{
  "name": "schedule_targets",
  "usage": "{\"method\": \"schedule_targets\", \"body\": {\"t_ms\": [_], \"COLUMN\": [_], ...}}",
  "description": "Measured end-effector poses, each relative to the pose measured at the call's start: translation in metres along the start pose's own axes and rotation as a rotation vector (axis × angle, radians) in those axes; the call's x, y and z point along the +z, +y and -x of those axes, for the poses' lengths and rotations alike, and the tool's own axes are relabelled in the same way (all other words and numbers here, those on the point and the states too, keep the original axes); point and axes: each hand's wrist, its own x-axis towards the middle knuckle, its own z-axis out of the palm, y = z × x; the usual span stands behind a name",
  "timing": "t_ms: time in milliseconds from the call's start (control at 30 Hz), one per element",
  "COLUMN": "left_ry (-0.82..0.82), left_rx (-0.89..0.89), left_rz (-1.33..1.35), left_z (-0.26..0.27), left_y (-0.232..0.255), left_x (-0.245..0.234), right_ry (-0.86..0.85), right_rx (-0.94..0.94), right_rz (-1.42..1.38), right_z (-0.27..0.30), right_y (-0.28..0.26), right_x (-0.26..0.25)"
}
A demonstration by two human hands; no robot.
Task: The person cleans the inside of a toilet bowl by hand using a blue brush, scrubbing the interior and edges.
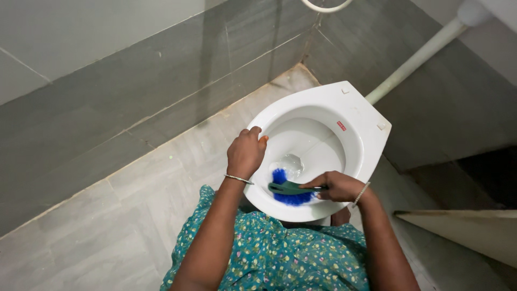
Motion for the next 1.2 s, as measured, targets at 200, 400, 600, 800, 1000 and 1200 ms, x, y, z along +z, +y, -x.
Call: {"method": "schedule_targets", "body": {"t_ms": [200,400,600,800,1000,1200], "left_ry": [0.012,0.044,0.02,0.02,0.012,0.0], "left_rx": [-0.052,-0.084,-0.092,-0.084,-0.08,-0.068], "left_rz": [0.025,-0.002,-0.026,-0.023,-0.014,-0.032], "left_z": [-0.005,-0.014,-0.014,-0.013,-0.011,-0.009], "left_y": [0.008,0.004,0.004,0.004,0.006,0.006], "left_x": [-0.001,-0.004,-0.007,-0.004,0.002,0.004], "right_ry": [0.074,0.299,0.689,1.132,1.075,0.873], "right_rx": [-0.165,-0.373,-0.227,-0.048,-0.086,-0.095], "right_rz": [-0.092,-0.032,-0.063,-0.005,0.009,-0.084], "right_z": [0.014,-0.026,-0.074,-0.1,-0.106,-0.092], "right_y": [0.021,-0.012,0.016,0.081,0.033,0.025], "right_x": [-0.002,0.026,0.022,-0.004,0.021,0.016]}}
